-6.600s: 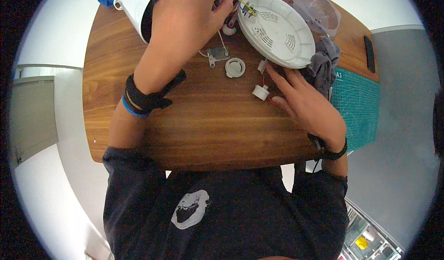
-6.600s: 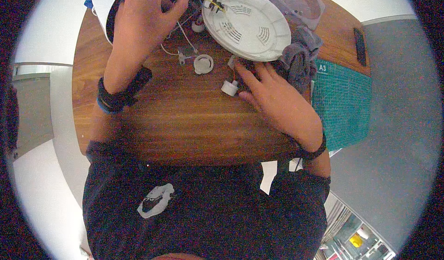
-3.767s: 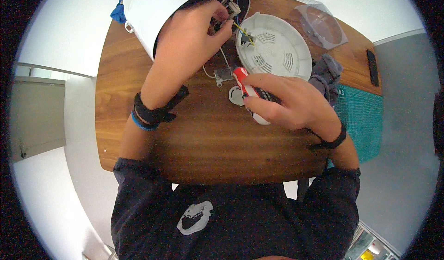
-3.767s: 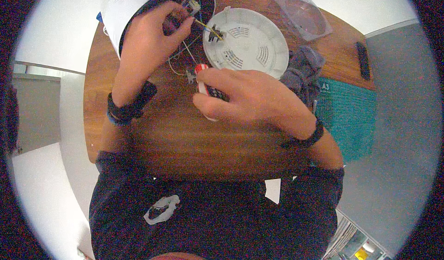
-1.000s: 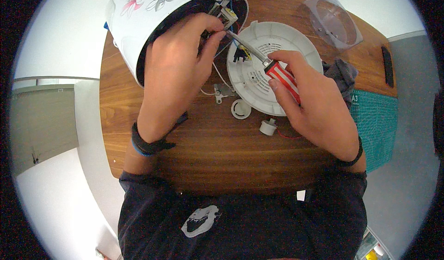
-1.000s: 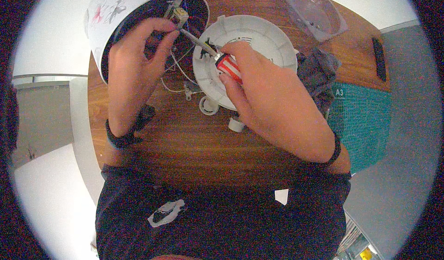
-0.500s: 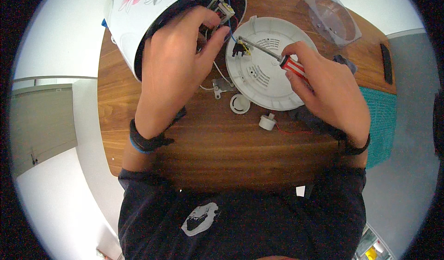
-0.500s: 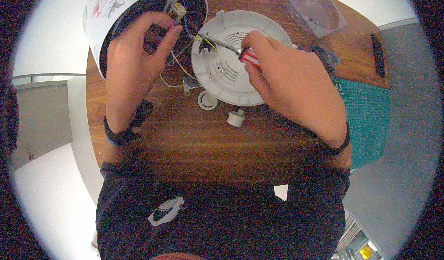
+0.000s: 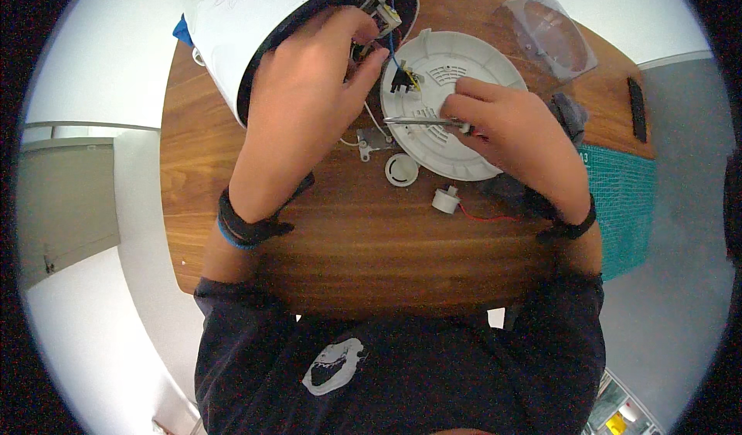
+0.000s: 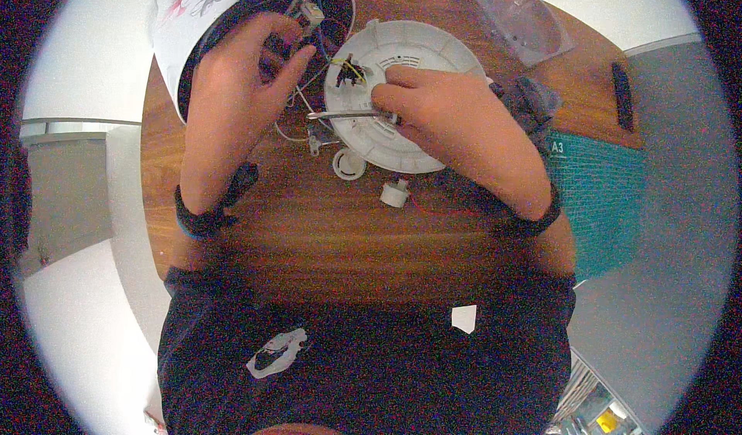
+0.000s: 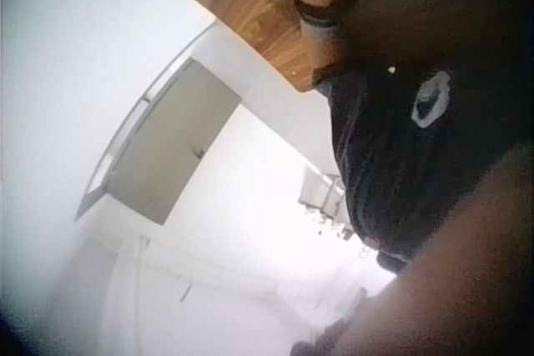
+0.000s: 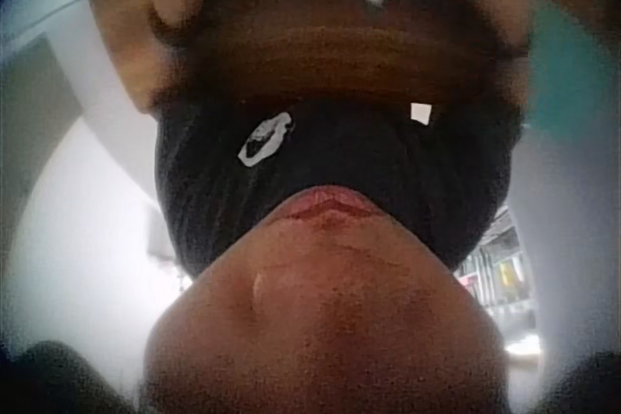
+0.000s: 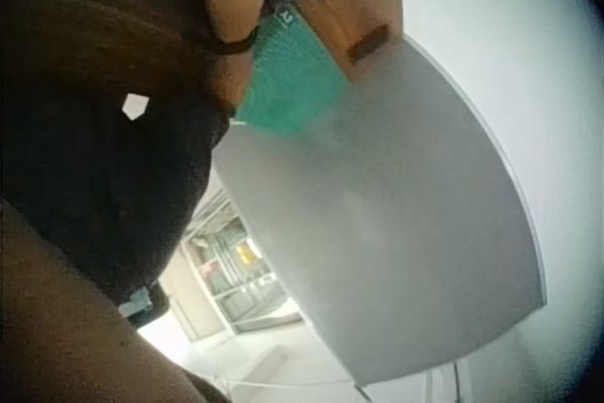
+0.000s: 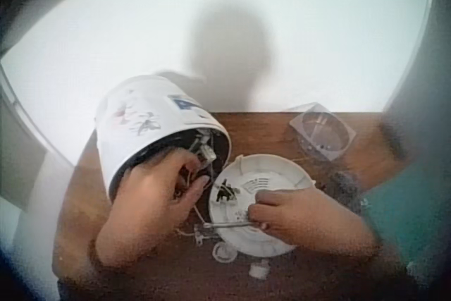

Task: The person uses a screwdriver to tighten screws on the internal wiring of a white rice cooker. They then reassemble the cooker by placing the lid back on and wiping a small white plastic component with a cloth before setting it aside.

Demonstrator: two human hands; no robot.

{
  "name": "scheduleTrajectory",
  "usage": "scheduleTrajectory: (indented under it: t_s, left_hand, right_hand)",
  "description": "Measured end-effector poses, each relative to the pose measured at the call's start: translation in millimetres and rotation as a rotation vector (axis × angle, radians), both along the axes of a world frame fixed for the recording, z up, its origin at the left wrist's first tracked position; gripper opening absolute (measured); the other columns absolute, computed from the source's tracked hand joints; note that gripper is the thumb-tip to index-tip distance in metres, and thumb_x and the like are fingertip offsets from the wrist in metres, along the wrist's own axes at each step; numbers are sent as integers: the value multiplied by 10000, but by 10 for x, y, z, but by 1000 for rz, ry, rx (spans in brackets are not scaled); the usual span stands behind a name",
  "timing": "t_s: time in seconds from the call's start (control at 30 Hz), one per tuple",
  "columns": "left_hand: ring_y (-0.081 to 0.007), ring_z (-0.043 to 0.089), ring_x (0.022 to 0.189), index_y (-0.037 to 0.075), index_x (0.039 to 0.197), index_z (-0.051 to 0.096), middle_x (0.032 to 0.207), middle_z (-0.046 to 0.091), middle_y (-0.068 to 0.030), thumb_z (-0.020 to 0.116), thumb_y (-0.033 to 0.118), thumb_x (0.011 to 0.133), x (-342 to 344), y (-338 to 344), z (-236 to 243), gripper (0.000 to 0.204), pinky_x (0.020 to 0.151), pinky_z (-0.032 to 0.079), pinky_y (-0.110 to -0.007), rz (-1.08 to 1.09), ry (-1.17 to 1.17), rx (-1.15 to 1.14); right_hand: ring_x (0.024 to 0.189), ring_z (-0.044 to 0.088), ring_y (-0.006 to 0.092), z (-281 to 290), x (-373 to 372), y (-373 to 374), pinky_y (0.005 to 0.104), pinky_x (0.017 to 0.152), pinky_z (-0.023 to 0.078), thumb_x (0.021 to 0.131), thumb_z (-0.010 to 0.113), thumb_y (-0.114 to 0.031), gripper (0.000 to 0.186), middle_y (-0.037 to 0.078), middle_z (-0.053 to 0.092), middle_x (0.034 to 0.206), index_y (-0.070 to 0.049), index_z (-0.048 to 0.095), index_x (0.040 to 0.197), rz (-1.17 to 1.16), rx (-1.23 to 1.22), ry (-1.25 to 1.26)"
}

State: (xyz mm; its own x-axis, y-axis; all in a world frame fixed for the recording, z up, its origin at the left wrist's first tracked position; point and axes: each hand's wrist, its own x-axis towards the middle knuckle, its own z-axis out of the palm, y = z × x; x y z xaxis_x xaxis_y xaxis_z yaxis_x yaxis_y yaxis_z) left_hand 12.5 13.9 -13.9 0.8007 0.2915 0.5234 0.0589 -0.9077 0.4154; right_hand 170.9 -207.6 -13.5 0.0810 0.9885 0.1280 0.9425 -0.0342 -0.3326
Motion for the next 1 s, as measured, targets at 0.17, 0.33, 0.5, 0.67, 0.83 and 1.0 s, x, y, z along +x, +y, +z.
scheduleTrajectory:
  t_s: [0.17,0.33,0.5,0.67,0.83,1.0]
  left_hand:
    - [-406,761,892,55,1100,706,1013,786,-158,784,149,968,-57,29,17,180,774,613,-494,-28,19,-44]
    - [-421,755,906,43,1100,696,1013,779,-176,766,137,971,-80,25,53,174,781,612,-505,-37,51,-89]
    - [-442,745,915,40,1100,691,1023,772,-195,763,140,971,-67,61,9,178,788,605,-522,-63,-2,-74]
    - [-456,735,938,38,1090,686,1027,763,-210,781,142,949,-61,84,-8,200,820,595,-532,-83,5,-61]
    - [-455,732,970,42,1112,671,1047,752,-211,799,138,924,-101,72,11,247,833,591,-537,-78,36,-42]
    - [-457,733,985,45,1147,643,1077,746,-213,801,147,926,-102,76,-9,290,830,600,-547,-90,66,-37]
  right_hand:
    - [999,758,313,-200,-79,118,445,802,622,853,775,-20,353,49,721,1167,-118,764,1192,75,-24,-127]
    - [1004,757,322,-264,-91,174,445,805,627,858,769,-42,318,49,720,1137,-117,768,1167,106,-54,-137]
    - [958,754,352,-277,-76,263,469,766,623,886,750,-78,181,78,718,1111,-78,722,1065,127,-59,-186]
    - [922,759,366,-292,-99,288,473,737,623,921,720,-91,125,94,726,1071,-78,710,1045,124,-94,-234]
    - [910,763,374,-280,-165,279,478,741,627,941,708,-89,132,95,733,1058,-81,716,1072,86,-123,-249]
    - [922,757,394,-272,-143,268,500,751,622,926,729,-94,179,109,738,1069,-81,715,1104,73,-113,-190]
